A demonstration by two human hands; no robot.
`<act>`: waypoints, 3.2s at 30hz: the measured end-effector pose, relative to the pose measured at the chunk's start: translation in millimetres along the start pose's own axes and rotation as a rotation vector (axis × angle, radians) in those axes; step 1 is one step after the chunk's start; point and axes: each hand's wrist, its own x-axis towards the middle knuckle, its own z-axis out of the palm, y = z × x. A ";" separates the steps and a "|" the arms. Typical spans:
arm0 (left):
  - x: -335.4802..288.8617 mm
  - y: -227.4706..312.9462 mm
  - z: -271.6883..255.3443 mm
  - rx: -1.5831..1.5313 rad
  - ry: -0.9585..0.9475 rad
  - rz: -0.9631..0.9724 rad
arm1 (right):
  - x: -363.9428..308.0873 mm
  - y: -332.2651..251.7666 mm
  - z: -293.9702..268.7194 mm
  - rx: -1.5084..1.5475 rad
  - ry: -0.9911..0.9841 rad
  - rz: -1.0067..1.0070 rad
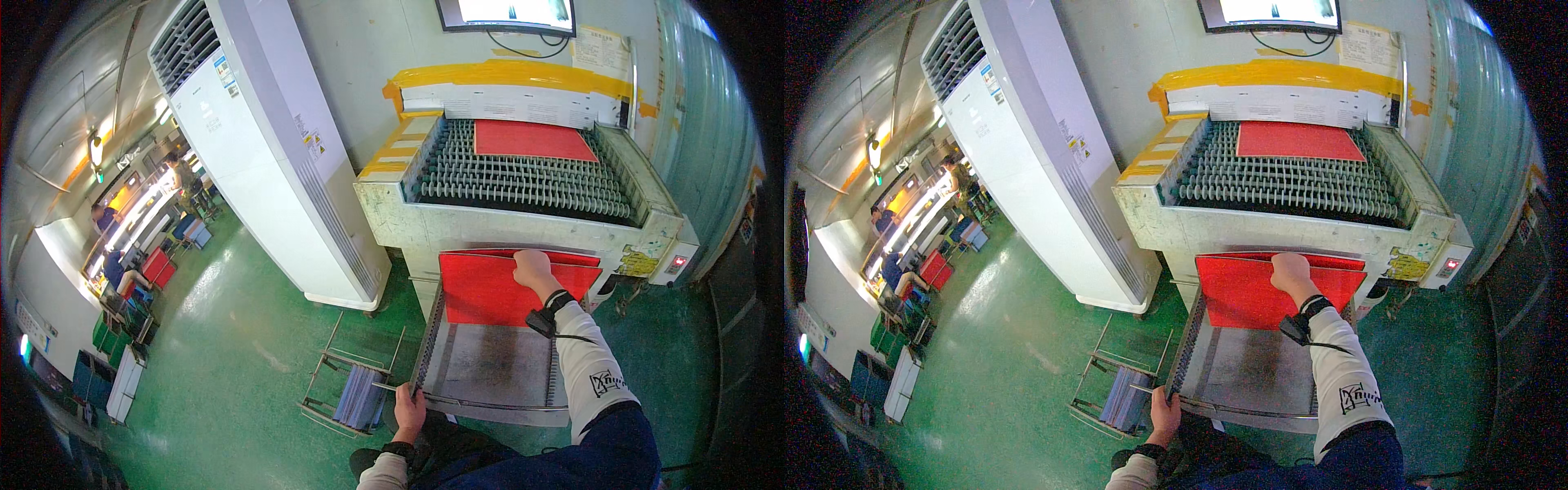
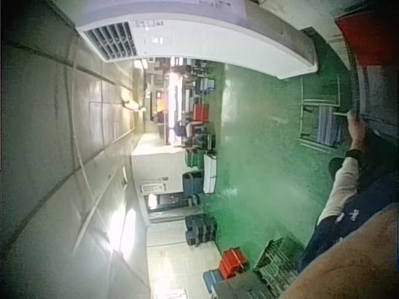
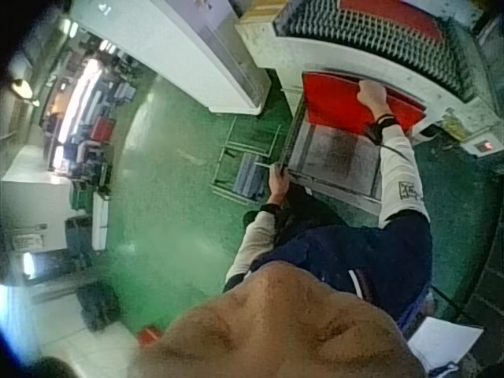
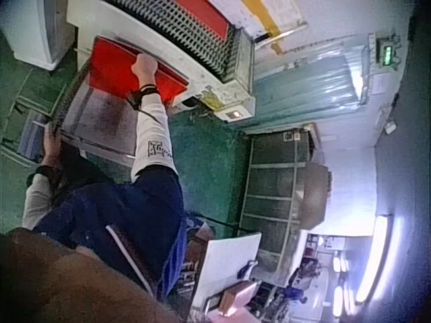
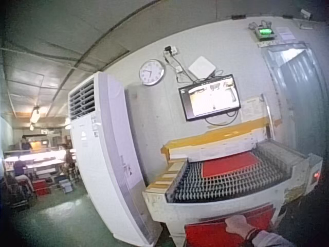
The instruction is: The recorder is loading red plates into a processing machine and organizing metal racks in a manufacturing facility.
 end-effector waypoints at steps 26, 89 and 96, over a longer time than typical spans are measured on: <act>0.8 -4.7 2.9 0.035 0.013 0.050 | 0.2 0.1 -0.4 -0.010 -0.021 0.020; 2.4 12.3 -2.5 0.026 0.021 0.018 | -2.2 2.3 3.3 0.000 0.026 0.018; 2.3 11.4 -2.1 0.023 0.019 0.018 | -2.0 1.6 3.7 0.004 0.020 0.027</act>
